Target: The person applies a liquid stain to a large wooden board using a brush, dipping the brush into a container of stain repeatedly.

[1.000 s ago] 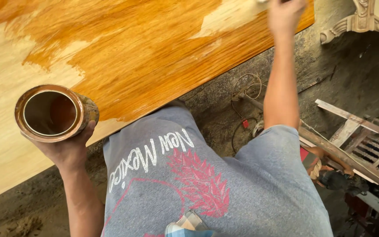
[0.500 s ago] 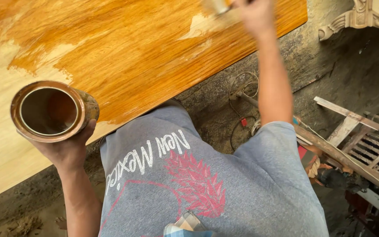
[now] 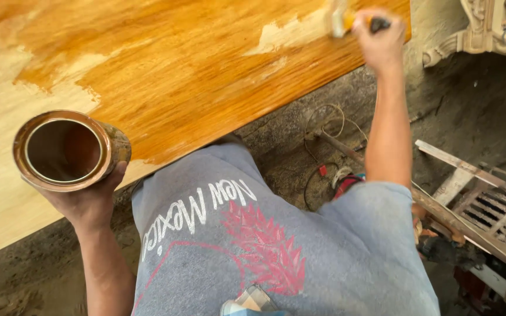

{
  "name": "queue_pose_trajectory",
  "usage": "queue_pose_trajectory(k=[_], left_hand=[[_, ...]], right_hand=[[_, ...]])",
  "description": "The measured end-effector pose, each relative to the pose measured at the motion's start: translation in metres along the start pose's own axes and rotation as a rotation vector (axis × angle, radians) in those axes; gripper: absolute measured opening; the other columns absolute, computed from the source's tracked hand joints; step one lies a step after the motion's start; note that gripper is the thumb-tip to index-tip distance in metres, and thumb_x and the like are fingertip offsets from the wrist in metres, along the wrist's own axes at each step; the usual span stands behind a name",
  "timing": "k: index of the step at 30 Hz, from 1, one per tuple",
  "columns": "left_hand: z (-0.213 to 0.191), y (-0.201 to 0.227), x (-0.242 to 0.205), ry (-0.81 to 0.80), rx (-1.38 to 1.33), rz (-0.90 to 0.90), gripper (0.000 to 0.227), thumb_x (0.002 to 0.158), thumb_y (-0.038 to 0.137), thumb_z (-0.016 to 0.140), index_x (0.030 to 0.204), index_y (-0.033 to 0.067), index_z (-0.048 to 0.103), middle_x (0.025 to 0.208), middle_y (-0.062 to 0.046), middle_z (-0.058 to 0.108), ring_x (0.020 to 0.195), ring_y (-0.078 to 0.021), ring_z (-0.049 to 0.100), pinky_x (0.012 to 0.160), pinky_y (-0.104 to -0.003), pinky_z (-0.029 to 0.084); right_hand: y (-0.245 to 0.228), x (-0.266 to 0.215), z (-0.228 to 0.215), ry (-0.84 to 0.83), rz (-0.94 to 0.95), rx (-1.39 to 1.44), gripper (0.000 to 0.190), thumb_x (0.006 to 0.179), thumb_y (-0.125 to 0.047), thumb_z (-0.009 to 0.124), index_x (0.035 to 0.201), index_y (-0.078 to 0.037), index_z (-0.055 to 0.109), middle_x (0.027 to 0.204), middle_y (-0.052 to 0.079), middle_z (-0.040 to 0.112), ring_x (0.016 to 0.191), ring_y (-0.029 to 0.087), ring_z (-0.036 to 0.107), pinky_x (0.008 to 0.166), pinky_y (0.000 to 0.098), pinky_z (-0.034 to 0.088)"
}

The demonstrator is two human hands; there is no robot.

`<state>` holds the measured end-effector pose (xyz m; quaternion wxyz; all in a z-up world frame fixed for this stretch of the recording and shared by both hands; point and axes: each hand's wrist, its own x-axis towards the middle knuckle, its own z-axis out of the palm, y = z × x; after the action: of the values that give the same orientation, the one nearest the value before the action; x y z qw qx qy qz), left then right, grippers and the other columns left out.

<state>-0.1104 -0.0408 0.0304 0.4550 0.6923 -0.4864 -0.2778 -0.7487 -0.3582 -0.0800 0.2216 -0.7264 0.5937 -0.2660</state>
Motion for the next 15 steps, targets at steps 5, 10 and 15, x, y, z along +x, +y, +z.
queue_pose_trajectory(k=[5,10,15], left_hand=[[-0.002,-0.005,0.003,-0.050,-0.032,-0.036,0.112,0.083,0.000,0.100,0.162,0.0099,0.021,0.153,-0.010,0.043,0.143,-0.0267,0.049,0.126,-0.040,0.045],[-0.007,-0.004,0.006,-0.058,-0.062,-0.039,0.113,0.083,0.001,0.102,0.161,0.0098,0.021,0.154,-0.011,0.044,0.142,-0.0262,0.050,0.127,-0.040,0.045],[-0.015,-0.010,0.006,-0.068,-0.001,-0.039,0.112,0.082,0.004,0.101,0.160,0.0108,0.022,0.152,-0.010,0.044,0.141,-0.0250,0.050,0.124,-0.039,0.046]], right_hand=[[-0.036,-0.014,-0.019,0.097,0.350,-0.063,0.015,0.107,-0.020,0.073,0.100,-0.007,0.069,0.083,0.001,0.069,0.062,0.010,0.058,0.061,0.0326,0.051],[-0.096,-0.037,0.023,-0.082,0.141,-0.057,0.013,0.108,-0.019,0.072,0.108,-0.006,0.075,0.084,0.008,0.070,0.070,0.013,0.061,0.063,0.0340,0.051],[-0.127,-0.044,0.041,-0.068,0.221,0.004,0.014,0.107,-0.019,0.069,0.110,-0.007,0.074,0.087,0.002,0.073,0.063,0.008,0.061,0.055,0.0273,0.051]])
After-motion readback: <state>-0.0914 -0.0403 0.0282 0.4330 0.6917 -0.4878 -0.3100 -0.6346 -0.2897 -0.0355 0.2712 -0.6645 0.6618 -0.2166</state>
